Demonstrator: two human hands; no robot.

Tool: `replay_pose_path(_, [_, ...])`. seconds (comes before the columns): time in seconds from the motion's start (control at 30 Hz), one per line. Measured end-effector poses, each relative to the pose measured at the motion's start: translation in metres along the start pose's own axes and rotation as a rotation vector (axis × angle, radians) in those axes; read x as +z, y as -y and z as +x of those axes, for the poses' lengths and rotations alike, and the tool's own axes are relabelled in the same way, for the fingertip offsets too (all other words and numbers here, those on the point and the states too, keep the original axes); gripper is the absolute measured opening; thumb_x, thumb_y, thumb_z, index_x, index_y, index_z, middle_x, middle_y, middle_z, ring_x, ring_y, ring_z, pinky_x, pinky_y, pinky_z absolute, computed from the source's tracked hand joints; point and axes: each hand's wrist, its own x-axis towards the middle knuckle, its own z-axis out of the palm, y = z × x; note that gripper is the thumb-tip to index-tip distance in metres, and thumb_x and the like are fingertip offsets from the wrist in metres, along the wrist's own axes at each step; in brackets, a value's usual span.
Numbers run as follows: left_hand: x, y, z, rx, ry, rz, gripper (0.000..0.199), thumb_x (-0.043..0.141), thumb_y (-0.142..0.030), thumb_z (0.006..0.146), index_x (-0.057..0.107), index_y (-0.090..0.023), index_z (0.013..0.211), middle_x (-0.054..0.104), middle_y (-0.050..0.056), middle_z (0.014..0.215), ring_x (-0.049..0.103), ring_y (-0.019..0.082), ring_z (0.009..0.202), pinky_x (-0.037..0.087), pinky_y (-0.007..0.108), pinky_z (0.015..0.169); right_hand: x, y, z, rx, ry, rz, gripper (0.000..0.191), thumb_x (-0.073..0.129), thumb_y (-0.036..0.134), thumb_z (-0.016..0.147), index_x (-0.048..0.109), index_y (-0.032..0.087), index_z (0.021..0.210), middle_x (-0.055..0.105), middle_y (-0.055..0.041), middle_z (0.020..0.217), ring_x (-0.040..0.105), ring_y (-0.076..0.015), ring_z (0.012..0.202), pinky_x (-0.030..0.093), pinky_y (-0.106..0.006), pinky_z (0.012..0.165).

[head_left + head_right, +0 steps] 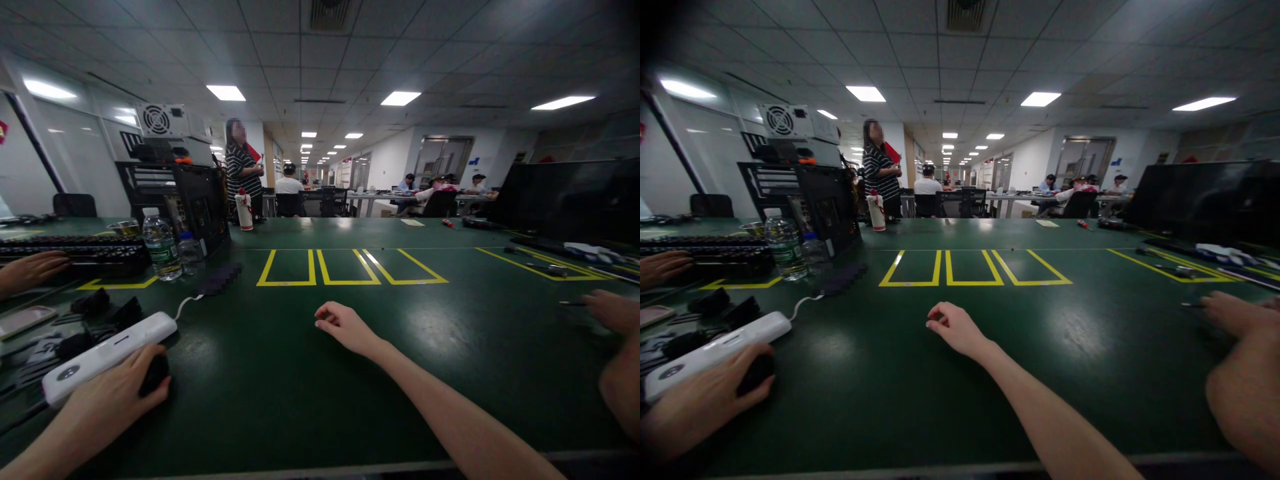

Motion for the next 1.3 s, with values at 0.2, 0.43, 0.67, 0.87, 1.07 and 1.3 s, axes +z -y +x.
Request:
replay_pose_path(0.2, [0.007,-0.111,0.062,0.27,0.046,-0.059,0.035,0.045,-0.043,0.07,0.041,-0.025,0.101,0.056,0.002,0.092,0.059,0.02,0.074,0.043,0.031,0.062,0.014,0.0,0.008,-0.003,-0.006,-0.015,0.028,0.05,0.035,0.075,0.053,0.021,0.099,0.053,-0.0036,0.101,0.055,-0.0156,0.087,0.047,-0.031,0.075])
replay_pose_path(0.43, [0.031,-0.211,0.101,0.54,-0.024,-0.181,0.035,0.052,-0.036,0.068,0.042,-0.024,0.1,0.053,0.002,0.096,0.055,0.018,0.079,0.043,0.029,0.064,0.019,-0.015,0.022,0.099,-0.102,0.268,0.033,0.048,0.039,0.076,0.049,0.017,0.1,0.057,-0.0065,0.097,0.056,-0.0167,0.091,0.045,-0.033,0.081])
replay_pose_path(0.67, [0.038,-0.219,0.096,0.549,-0.056,-0.234,0.048,0.051,-0.035,0.072,0.033,-0.025,0.115,0.047,0.004,0.11,0.05,0.02,0.098,0.042,0.032,0.076,0.01,-0.02,0.025,0.164,-0.058,0.474,0.037,0.059,0.03,0.068,0.047,0.016,0.1,0.058,-0.0058,0.095,0.056,-0.0169,0.089,0.045,-0.035,0.081])
replay_pose_path(0.87, [0.037,-0.208,0.091,0.645,-0.067,-0.332,0.074,0.055,-0.039,0.07,0.013,-0.021,0.128,0.041,0.008,0.121,0.043,0.023,0.109,0.038,0.037,0.087,0.012,-0.023,0.021,0.098,-0.031,0.536,0.03,0.061,0.026,0.067,0.048,0.016,0.092,0.056,-0.0041,0.096,0.055,-0.0169,0.093,0.044,-0.035,0.082])
replay_pose_path(1.07, [0.04,-0.201,0.094,0.702,-0.078,-0.41,0.062,0.058,-0.038,0.07,0.026,-0.023,0.121,0.044,0.007,0.117,0.046,0.02,0.104,0.038,0.036,0.087,0.009,-0.019,0.018,0.028,0.01,0.531,0.026,0.06,0.028,0.068,0.048,0.017,0.088,0.056,-0.0019,0.093,0.054,-0.0165,0.094,0.041,-0.035,0.086])
replay_pose_path(1.3, [0.04,-0.2,0.093,0.697,-0.076,-0.338,0.063,0.056,-0.042,0.07,0.024,-0.025,0.121,0.045,0.006,0.114,0.046,0.021,0.099,0.039,0.035,0.081,0.007,-0.019,0.016,0.001,0.052,0.499,0.025,0.06,0.023,0.067,0.046,0.018,0.088,0.054,-0.0008,0.097,0.054,-0.015,0.096,0.041,-0.034,0.087])
